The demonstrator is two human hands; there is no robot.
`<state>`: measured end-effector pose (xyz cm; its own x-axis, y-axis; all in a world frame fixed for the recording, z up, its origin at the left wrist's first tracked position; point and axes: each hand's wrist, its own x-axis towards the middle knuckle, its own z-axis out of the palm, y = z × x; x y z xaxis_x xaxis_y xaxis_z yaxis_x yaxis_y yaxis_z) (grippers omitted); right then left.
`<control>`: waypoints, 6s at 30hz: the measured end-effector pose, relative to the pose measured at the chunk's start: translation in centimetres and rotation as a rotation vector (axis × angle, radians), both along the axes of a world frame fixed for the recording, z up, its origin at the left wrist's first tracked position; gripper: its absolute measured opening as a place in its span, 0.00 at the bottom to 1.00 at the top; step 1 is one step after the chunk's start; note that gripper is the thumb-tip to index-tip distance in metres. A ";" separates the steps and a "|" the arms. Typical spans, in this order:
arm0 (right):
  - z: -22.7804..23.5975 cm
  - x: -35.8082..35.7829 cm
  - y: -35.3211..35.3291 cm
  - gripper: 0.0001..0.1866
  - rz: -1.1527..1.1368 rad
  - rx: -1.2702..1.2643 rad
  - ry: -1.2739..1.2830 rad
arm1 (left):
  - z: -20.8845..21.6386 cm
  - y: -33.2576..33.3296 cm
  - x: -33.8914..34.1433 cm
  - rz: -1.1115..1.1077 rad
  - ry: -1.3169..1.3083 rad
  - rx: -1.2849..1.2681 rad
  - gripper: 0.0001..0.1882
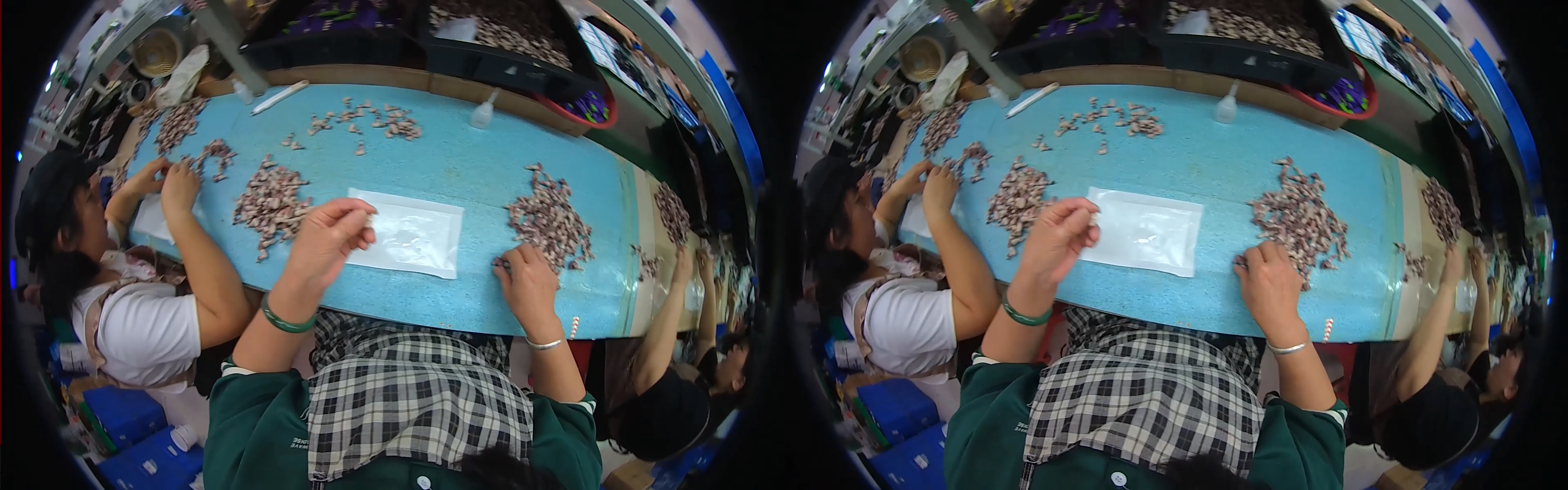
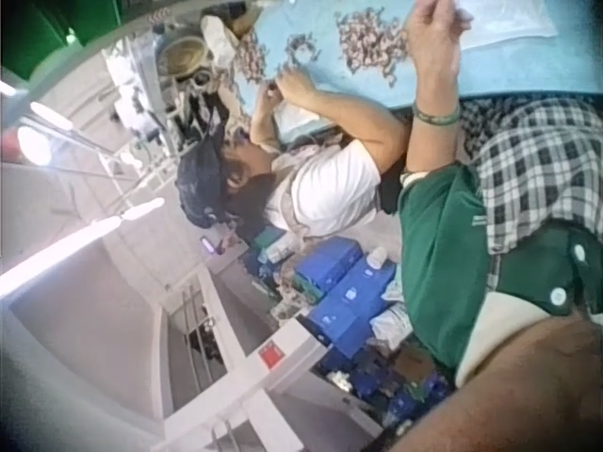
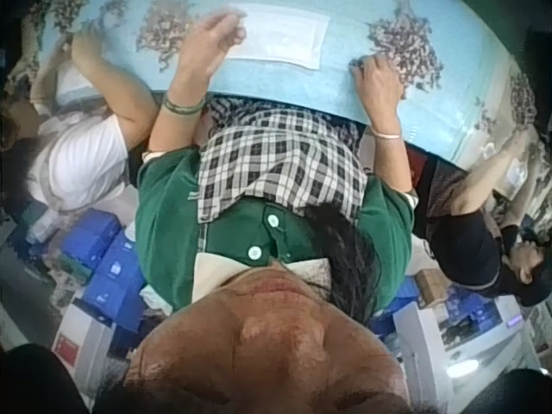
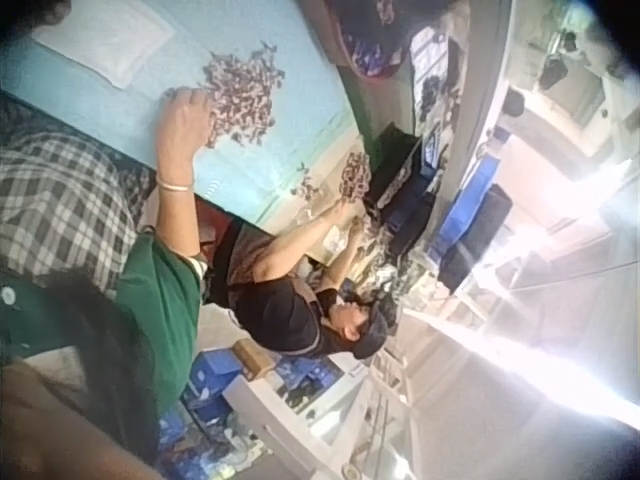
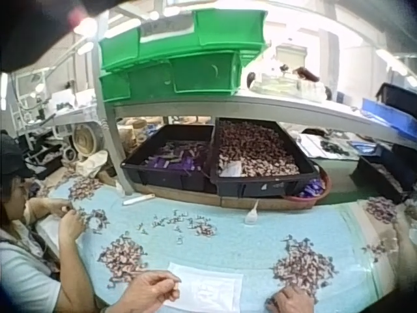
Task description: The person sorts small plastic or rubber components by hand, inspecting them at an assembly workbench and placing them into green bins from a white tray.
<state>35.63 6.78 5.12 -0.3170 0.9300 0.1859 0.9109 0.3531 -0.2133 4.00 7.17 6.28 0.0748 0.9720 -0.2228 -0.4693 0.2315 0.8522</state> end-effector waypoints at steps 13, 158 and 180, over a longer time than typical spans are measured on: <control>2.6 -4.8 2.0 0.10 0.111 -0.510 0.608 | -1.8 -4.5 0.5 -0.103 -0.186 -0.047 0.08; 0.5 1.2 -0.2 0.13 0.138 -0.071 0.169 | -0.9 10.0 -8.6 0.273 1.937 0.301 0.08; 2.2 -4.9 2.8 0.08 0.348 -0.372 0.517 | 2.2 2.1 -1.1 -0.063 0.320 0.206 0.06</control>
